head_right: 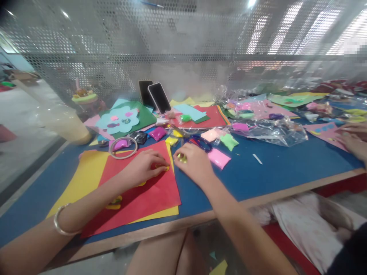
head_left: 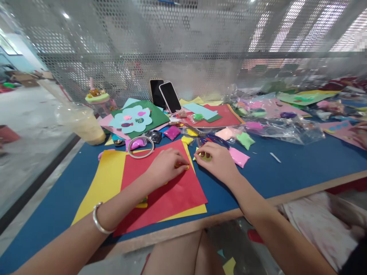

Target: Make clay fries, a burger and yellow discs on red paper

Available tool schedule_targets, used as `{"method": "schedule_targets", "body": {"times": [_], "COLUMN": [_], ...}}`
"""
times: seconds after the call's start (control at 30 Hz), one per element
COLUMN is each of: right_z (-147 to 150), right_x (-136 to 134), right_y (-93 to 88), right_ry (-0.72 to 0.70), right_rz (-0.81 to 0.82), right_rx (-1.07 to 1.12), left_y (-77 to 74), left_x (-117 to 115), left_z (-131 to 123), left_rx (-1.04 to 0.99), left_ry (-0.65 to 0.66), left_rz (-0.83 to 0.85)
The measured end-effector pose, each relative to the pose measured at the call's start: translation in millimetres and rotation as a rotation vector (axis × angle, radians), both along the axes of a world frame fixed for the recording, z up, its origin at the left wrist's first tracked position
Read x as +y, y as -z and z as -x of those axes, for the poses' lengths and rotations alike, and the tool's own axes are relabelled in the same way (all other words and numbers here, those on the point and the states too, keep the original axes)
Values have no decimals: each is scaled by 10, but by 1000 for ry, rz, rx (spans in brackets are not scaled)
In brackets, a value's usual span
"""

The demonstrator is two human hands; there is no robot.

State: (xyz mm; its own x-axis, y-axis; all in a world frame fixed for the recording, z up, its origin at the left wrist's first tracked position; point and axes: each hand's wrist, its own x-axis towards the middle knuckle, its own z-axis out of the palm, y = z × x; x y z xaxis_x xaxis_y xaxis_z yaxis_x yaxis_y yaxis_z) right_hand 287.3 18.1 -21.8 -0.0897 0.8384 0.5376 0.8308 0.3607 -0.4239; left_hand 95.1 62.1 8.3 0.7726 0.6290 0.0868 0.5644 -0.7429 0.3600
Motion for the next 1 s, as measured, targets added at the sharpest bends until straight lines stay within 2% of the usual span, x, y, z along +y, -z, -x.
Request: {"method": "schedule_targets", "body": {"times": [0.27, 0.57, 0.73, 1.0], "right_z": [5, 11, 7, 6], "right_x": [-21, -46, -62, -75], "right_y": [-14, -11, -30, -49], "right_ry": [-69, -167, -186, -264], "right_rz": [97, 142, 145, 166], "right_rx": [-65, -178, -176, -248], "left_y": [-64, 0, -36, -74], "left_x": [-45, -73, -130, -266], "left_z": [121, 116, 139, 108], "left_rx": [9, 27, 13, 156], "left_ry": [-23, 4, -8, 7], "left_rz": [-78, -37, -100, -189]}}
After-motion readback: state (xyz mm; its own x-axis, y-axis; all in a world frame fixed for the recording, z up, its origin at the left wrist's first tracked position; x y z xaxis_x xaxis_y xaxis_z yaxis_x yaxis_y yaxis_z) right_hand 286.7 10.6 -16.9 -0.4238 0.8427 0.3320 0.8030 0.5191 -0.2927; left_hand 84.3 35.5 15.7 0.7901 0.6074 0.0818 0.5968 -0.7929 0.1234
